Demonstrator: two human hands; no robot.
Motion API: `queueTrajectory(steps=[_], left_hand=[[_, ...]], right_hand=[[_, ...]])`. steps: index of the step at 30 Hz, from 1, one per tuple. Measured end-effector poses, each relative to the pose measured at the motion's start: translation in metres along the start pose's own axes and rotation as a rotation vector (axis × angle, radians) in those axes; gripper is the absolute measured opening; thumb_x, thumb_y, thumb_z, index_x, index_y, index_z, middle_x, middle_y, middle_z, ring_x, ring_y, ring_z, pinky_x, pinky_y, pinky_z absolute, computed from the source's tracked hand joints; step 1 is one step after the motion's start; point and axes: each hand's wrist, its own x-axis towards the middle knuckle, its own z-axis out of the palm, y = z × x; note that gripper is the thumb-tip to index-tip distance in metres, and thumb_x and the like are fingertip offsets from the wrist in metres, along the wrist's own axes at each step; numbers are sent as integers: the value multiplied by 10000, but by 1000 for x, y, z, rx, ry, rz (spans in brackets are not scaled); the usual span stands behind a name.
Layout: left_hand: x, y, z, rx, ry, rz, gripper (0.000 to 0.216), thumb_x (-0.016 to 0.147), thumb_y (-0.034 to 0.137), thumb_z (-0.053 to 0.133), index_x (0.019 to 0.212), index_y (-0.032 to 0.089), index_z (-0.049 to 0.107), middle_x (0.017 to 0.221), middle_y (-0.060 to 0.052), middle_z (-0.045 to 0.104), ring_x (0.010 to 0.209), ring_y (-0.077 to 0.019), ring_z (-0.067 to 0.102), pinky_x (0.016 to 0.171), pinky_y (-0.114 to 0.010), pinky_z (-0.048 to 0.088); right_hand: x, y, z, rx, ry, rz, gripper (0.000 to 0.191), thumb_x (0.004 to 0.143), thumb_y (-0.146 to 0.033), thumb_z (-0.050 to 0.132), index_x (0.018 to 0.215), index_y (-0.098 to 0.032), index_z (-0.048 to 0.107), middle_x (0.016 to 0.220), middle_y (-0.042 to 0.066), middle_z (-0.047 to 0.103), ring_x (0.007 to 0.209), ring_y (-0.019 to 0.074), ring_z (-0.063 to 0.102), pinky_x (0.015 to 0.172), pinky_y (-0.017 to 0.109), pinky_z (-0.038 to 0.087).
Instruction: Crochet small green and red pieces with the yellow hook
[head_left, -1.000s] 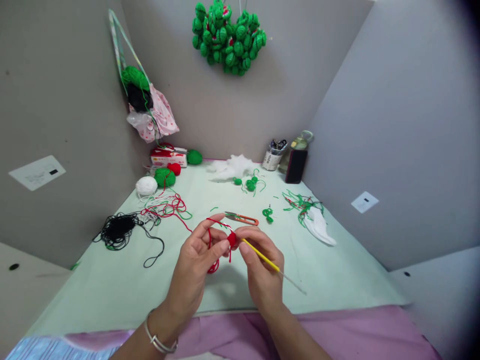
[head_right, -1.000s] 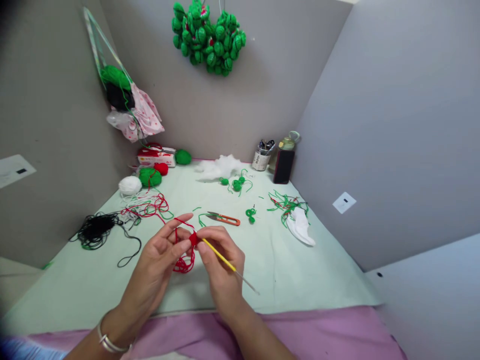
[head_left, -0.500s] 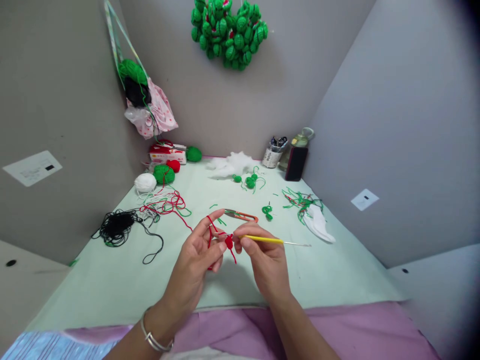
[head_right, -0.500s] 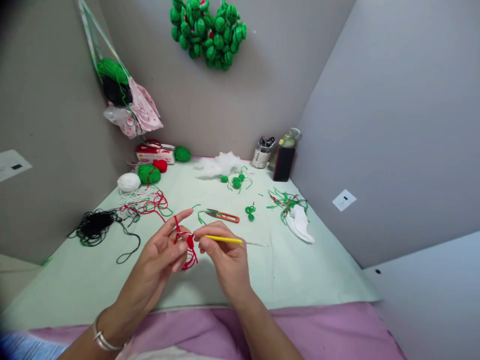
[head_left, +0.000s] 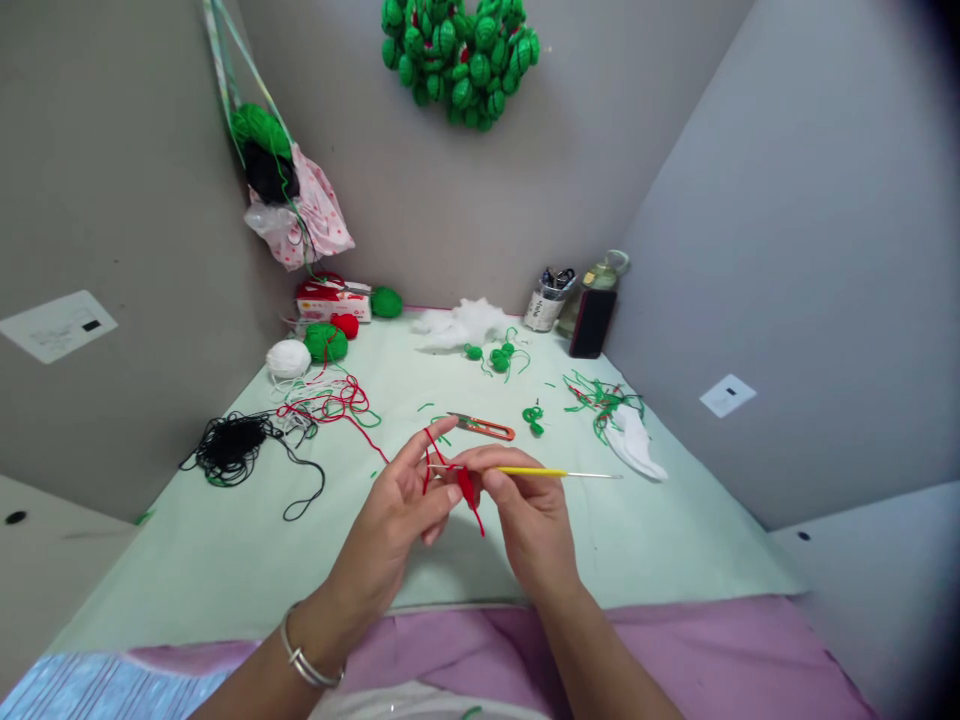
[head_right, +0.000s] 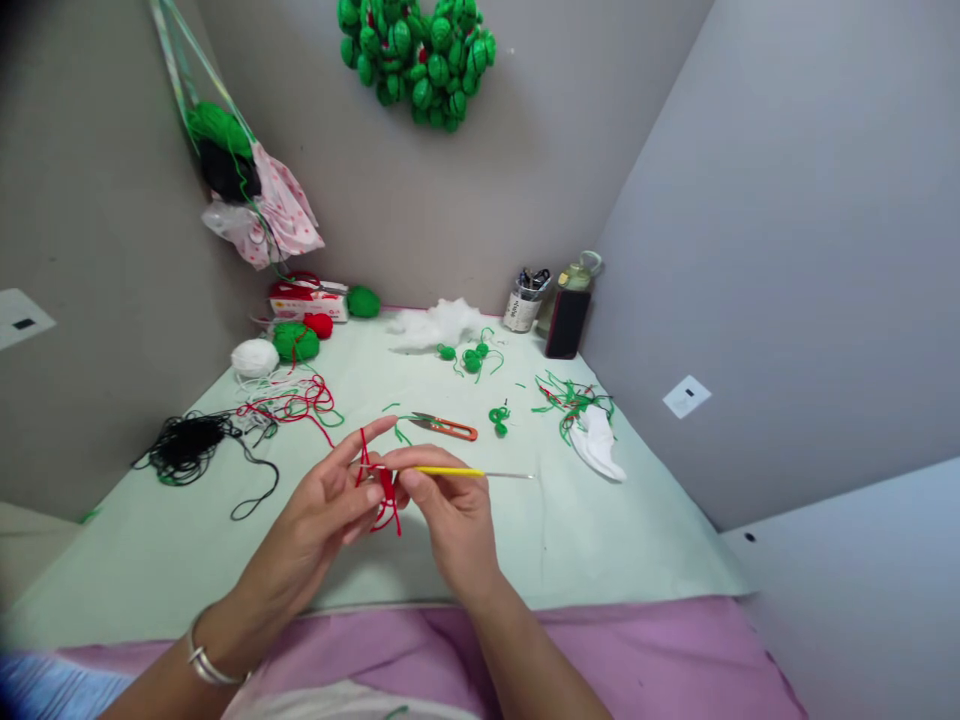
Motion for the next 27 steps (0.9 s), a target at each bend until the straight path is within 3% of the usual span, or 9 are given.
queueTrajectory(steps=[6, 10, 15, 20, 23, 27], left_hand=[[2, 2, -3, 30, 20, 6, 696, 807, 320, 834, 1442, 166, 595, 750, 41, 560, 540, -61, 340, 518, -226, 264], [3, 3, -5, 45, 20, 3, 620, 799, 331, 833, 1375, 187, 656, 785, 38, 550, 529, -50, 333, 510, -229, 259], [1, 1, -6, 76, 46, 41, 544, 840, 308, 805, 1361, 217, 679, 817, 29, 557, 562, -63, 387, 528, -227, 317], [2, -4, -8, 139, 78, 102, 488, 884, 311, 792, 1355, 247, 685, 824, 35, 564, 593, -71, 412, 537, -212, 357], [2, -7, -6, 166, 74, 114, 485, 883, 327, 809, 1346, 252, 688, 833, 27, 592, 676, -96, 508, 623, -219, 439], [2, -8, -5, 160, 97, 121, 509, 829, 321, 870, 1307, 253, 712, 867, 21, 620, 712, -96, 529, 672, -214, 463]], right_hand=[[4, -4, -3, 105, 15, 62, 168, 1006, -357, 678, 934, -247, 783, 895, 24, 775, 652, 106, 644, 625, 240, 534], [2, -8, -7, 0, -24, 15, 195, 1047, -338, 611, 952, -237, 748, 908, 22, 753, 695, 120, 675, 681, 267, 555], [-4, -15, -9, -339, -78, -181, 204, 1077, -220, 522, 1052, -247, 722, 950, 31, 736, 803, 146, 698, 766, 305, 575], [-7, -23, -7, -672, -191, -480, 236, 1031, -78, 499, 1118, -215, 670, 952, 72, 752, 912, 189, 719, 790, 334, 608], [-7, -22, -5, -844, -163, -644, 263, 1009, -51, 505, 1162, -204, 656, 982, 102, 761, 893, 188, 733, 745, 314, 626], [-11, -16, -3, -888, -116, -708, 269, 1011, -54, 511, 1185, -195, 660, 1025, 121, 762, 906, 181, 741, 742, 302, 641]])
